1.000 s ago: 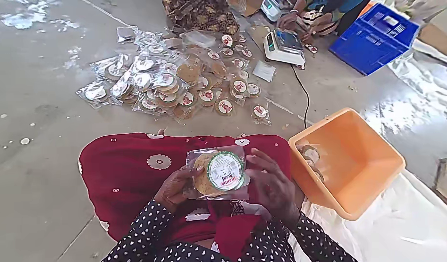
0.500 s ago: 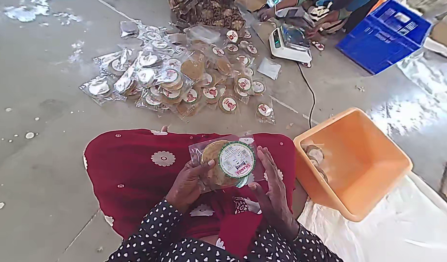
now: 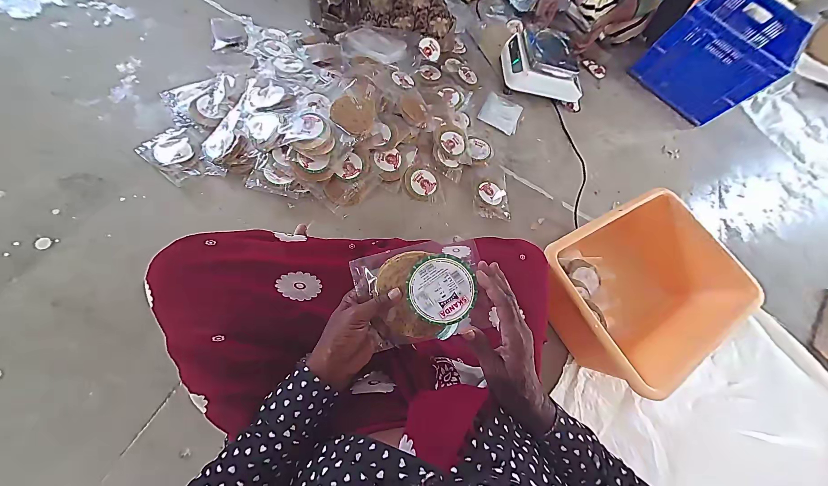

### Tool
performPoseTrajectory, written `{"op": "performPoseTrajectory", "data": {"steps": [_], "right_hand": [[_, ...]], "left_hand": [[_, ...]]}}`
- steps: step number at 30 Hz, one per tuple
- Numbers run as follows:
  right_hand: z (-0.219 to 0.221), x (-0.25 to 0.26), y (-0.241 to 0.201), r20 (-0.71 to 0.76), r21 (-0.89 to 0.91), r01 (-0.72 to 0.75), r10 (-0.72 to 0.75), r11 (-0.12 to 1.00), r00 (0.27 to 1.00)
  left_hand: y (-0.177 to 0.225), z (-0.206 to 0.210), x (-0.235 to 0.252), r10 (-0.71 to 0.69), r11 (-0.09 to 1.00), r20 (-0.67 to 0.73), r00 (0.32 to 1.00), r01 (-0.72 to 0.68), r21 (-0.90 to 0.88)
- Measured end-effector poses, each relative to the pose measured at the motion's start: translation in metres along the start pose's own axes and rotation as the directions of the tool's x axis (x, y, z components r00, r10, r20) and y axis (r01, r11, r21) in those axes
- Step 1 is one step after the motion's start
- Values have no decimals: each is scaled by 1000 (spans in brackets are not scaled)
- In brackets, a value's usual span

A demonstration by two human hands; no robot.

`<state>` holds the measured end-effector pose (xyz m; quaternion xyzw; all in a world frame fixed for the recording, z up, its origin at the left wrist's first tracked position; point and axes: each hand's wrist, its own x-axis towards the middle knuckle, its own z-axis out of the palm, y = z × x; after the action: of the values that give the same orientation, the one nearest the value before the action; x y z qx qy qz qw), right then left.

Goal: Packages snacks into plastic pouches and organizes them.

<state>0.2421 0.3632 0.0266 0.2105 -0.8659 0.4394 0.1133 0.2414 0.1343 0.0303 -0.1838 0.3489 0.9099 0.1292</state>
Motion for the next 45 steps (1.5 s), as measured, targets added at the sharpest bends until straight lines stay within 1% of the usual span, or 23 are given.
{"op": "performPoseTrajectory", "data": {"steps": [8, 11, 15, 17, 19, 20, 22, 23, 24, 25, 28, 30, 32, 33, 36, 38, 40, 41, 42, 43, 44, 45], "right_hand": [[0, -1, 1, -3, 7, -4, 4, 1000, 1000], [1, -1, 1, 22, 17, -17, 17, 1000, 1000], [7, 6, 2, 20, 63, 48, -49, 997, 999], [4, 12, -2, 32, 104, 25, -28, 994, 999], [-6, 22, -6, 39, 179, -33, 27, 983, 999], [-15, 27, -7, 27, 235, -80, 76, 969, 997], [-41, 37, -7, -77, 321, -143, 177, 936, 981], [-59, 40, -3, -153, 317, -141, 197, 938, 968], [-81, 43, 3, -239, 280, -123, 193, 952, 952], [-104, 46, 11, -326, 195, -112, 172, 974, 930], [-168, 50, 50, -508, -33, -170, 130, 985, 851], [-200, 46, 87, -572, -101, -230, 132, 968, 810], [-219, 36, 127, -592, -116, -309, 184, 944, 785], [-224, 30, 146, -589, -98, -359, 237, 928, 773], [-222, 6, 189, -566, 44, -483, 420, 875, 710], [-217, -13, 209, -542, 153, -557, 541, 816, 643], [-217, -35, 231, -510, 239, -646, 660, 725, 552], [-216, -44, 240, -499, 231, -704, 703, 671, 507], [-217, -51, 250, -508, 181, -766, 726, 616, 464], [-217, -55, 256, -532, 85, -825, 726, 558, 436], [-217, -54, 258, -560, -36, -863, 705, 504, 436], [-217, -48, 254, -580, -142, -863, 666, 485, 469]], "left_hand": [[-1, 0, 1, -1, 1000, -3, 1000, 1, 1], [-2, 1, 1, 2, 1000, -25, 1000, -2, 7], [-3, 1, -1, -19, 996, -20, 1000, 21, 84], [-11, -6, 2, 15, 994, 17, 1000, -17, 108], [-17, -11, 6, 50, 988, 61, 997, -58, 141], [-17, -12, 7, 49, 988, 103, 993, -64, 142], [-16, -19, 14, -1, 997, 250, 968, -17, 70], [-15, -23, 18, -36, 999, 317, 948, 22, 47], [-14, -26, 21, -60, 998, 345, 937, 52, 33], [-14, -28, 24, -74, 997, 345, 936, 67, 32], [-17, -29, 28, -86, 995, 280, 956, 69, 69], [-20, -25, 30, -84, 992, 210, 974, 63, 108], [-20, -22, 32, -79, 991, 159, 984, 60, 121], [-18, -20, 33, -71, 990, 143, 987, 53, 130], [-12, -20, 36, -60, 988, 94, 994, 46, 145], [-6, -20, 37, -48, 987, 51, 998, 40, 158], [1, -21, 40, -30, 985, 16, 999, 27, 173], [4, -23, 42, -20, 984, 8, 1000, 19, 176], [7, -24, 44, -11, 983, 1, 1000, 11, 183], [10, -25, 47, -3, 981, -11, 1000, 5, 194], [14, -25, 49, 6, 978, -25, 1000, -1, 208], [19, -26, 52, 16, 975, -37, 999, -7, 222]]}}
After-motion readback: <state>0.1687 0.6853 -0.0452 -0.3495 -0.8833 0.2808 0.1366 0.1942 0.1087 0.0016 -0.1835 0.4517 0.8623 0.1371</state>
